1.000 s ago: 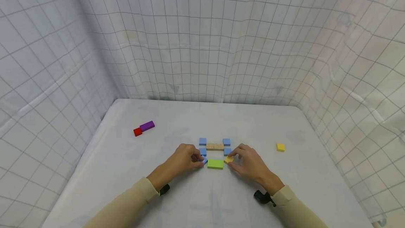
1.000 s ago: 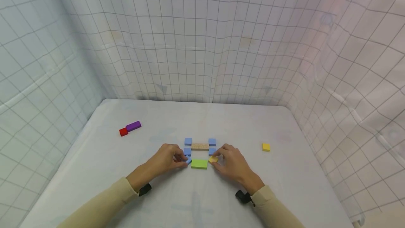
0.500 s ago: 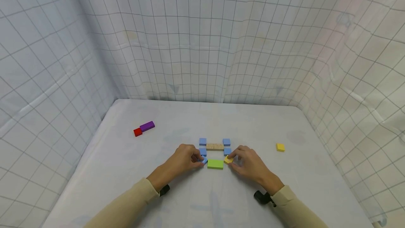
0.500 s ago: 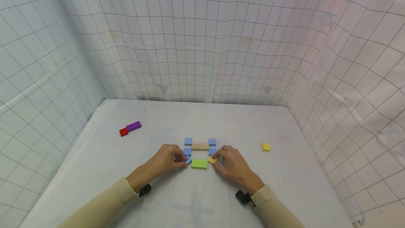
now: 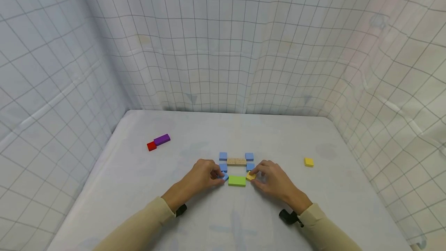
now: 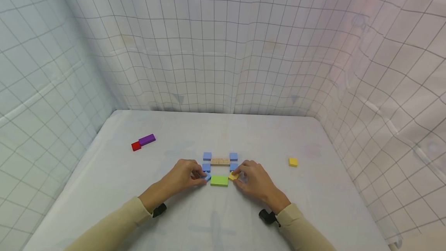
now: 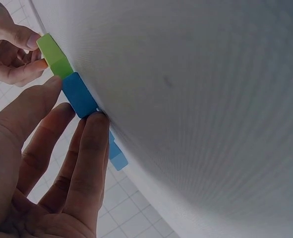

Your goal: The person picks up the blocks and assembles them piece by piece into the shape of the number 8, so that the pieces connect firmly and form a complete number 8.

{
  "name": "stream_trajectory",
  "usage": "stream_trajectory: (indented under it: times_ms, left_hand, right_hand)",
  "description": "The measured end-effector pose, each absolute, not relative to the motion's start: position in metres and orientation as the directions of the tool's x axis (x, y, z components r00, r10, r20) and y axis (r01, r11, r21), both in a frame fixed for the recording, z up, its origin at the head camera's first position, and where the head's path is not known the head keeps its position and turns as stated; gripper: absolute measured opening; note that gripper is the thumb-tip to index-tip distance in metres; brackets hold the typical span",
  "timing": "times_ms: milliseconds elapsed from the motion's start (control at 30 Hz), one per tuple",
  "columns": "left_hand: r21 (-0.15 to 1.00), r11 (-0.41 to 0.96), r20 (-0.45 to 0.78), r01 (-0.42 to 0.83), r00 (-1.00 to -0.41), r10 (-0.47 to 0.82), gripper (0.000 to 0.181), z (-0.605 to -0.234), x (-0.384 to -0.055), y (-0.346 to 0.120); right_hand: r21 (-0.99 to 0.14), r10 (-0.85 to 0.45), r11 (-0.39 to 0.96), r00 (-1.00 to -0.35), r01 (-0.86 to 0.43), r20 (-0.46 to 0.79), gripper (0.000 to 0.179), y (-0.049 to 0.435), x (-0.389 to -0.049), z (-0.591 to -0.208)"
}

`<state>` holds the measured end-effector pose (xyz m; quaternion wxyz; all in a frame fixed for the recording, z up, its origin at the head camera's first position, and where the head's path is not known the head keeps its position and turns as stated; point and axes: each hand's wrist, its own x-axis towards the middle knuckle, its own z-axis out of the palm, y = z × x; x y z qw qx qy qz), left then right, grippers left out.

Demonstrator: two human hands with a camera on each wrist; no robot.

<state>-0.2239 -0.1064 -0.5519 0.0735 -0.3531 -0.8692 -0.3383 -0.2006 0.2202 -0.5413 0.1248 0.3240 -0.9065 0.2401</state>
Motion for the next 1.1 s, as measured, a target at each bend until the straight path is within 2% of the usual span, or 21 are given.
stream_trajectory:
  times_ms: [167,300,367,500,600,867,1033,1100]
  left_hand:
    - [0.530,0.519,0.375,0.671,-0.734,0.566,0.014,-0.562,-0.230,-0.107]
    - [0.558,0.515,0.362,0.650,-0.750,0.554,0.014,-0.549,-0.222,-0.106]
    - [0.540,0.505,0.385,0.673,-0.732,0.562,0.014,-0.554,-0.225,-0.108]
    - [0.532,0.514,0.385,0.673,-0.732,0.562,0.013,-0.544,-0.219,-0.106]
    - [0.560,0.550,0.325,0.619,-0.775,0.541,0.013,-0.526,-0.208,-0.101]
    - [0.546,0.604,0.267,0.580,-0.805,0.530,0.012,-0.523,-0.206,-0.100]
    - [0.548,0.587,0.293,0.595,-0.795,0.531,0.013,-0.522,-0.206,-0.100]
    - [0.536,0.559,0.336,0.633,-0.767,0.547,0.014,-0.531,-0.211,-0.103]
  right_hand:
    - [-0.351,-0.529,0.681,-0.763,-0.642,0.371,0.021,0.220,-0.201,-0.541]
    - [-0.351,-0.527,0.692,-0.773,-0.631,0.354,0.020,0.220,-0.202,-0.540]
    - [-0.348,-0.528,0.693,-0.773,-0.631,0.351,0.020,0.220,-0.201,-0.540]
    - [-0.341,-0.528,0.695,-0.771,-0.633,0.355,0.021,0.220,-0.201,-0.539]
    - [-0.341,-0.517,0.698,-0.773,-0.630,0.368,0.021,0.220,-0.201,-0.539]
    - [-0.352,-0.521,0.659,-0.741,-0.665,0.424,0.024,0.212,-0.200,-0.537]
    - [-0.289,-0.576,0.667,-0.721,-0.687,0.385,0.030,0.203,-0.199,-0.536]
    - [-0.256,-0.591,0.675,-0.715,-0.692,0.373,0.032,0.201,-0.199,-0.537]
